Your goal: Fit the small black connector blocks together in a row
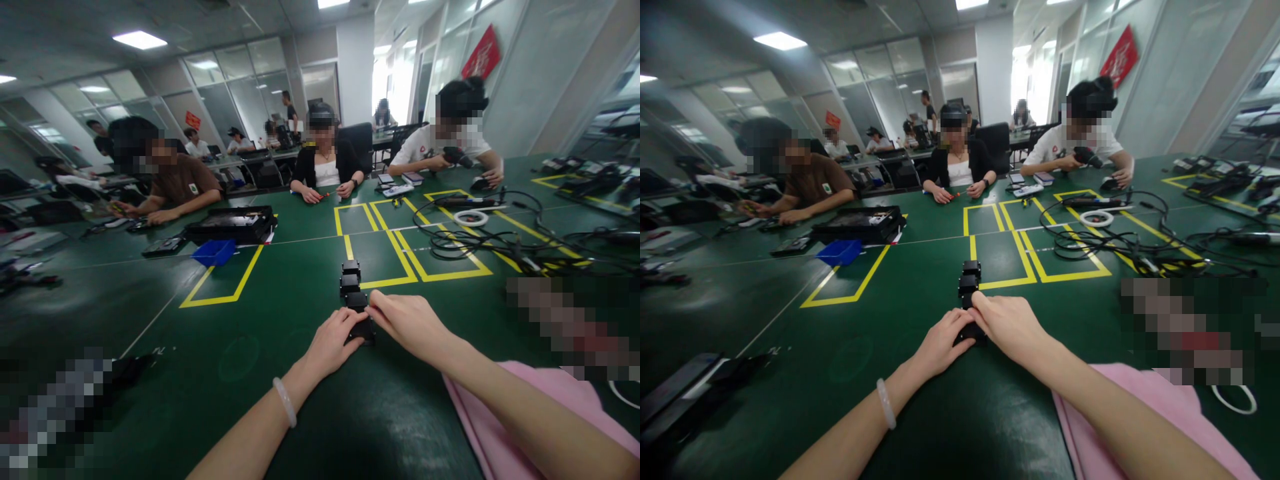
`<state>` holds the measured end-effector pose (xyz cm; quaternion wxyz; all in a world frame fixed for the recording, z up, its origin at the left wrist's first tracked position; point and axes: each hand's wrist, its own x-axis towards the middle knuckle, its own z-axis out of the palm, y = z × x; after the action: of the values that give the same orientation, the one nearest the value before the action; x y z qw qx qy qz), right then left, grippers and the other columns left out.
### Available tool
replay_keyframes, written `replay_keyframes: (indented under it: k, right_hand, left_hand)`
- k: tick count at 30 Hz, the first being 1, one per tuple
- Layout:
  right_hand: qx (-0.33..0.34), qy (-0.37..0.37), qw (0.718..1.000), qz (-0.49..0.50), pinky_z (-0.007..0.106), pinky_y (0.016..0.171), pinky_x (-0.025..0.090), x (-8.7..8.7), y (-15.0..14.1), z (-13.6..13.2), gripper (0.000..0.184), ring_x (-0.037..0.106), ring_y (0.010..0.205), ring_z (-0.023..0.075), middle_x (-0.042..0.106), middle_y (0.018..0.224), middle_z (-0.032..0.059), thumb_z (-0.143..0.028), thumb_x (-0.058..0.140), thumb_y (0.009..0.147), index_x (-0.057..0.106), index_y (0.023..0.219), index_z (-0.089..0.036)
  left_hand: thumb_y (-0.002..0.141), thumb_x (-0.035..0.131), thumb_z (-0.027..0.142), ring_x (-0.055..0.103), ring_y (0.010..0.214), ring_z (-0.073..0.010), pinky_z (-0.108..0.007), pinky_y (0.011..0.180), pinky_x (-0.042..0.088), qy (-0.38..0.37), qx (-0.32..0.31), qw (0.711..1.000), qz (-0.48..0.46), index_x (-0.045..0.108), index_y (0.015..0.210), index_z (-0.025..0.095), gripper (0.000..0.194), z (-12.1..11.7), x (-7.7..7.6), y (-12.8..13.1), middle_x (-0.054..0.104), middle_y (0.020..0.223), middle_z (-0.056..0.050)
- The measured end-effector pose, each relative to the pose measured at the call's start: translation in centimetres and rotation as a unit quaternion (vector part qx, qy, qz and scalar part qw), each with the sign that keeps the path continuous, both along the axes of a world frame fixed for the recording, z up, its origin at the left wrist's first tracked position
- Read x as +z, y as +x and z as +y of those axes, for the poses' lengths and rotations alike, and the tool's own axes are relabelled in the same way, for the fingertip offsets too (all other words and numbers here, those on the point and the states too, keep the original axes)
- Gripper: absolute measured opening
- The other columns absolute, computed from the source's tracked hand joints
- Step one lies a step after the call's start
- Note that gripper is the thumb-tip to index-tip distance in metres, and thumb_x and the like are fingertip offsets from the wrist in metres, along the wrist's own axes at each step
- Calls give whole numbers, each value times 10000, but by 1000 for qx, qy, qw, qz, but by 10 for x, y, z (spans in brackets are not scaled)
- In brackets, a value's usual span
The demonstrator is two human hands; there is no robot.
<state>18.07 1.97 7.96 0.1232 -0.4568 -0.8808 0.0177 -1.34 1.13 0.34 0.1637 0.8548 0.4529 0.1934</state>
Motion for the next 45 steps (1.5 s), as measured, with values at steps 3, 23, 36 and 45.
replay_keyframes:
  k: [3,23,36,45]
  right_hand:
    - [-3,-13,1000,7,233,534,284,-1,0,1,132,627,673,155,664,782,16,-263,372,961,479,926,-194]
    - [18,-12,999,30,229,556,299,2,-1,0,109,628,695,148,662,801,15,-246,370,954,463,927,-195]
    - [4,-25,999,37,228,569,323,4,5,0,110,625,696,149,661,815,22,-223,363,942,457,991,-192]
    - [6,-21,999,28,226,536,292,0,2,0,113,619,654,141,661,774,12,-246,364,954,466,939,-201]
  left_hand:
    - [832,621,215,498,1042,-209,-363,914,445,1,1,1000,2,438,1252,286,463,0,0,0,518,1149,-23]
    - [835,615,215,496,1053,-211,-367,921,444,-1,0,1000,0,446,1239,285,444,0,-1,0,514,1151,-25]
    - [848,594,216,501,1053,-212,-370,916,447,-6,0,1000,-9,421,1279,297,471,0,0,1,514,1163,-28]
    - [847,597,222,505,1056,-214,-371,920,447,-2,-2,1000,-9,439,1254,289,441,1,-2,1,517,1157,-31]
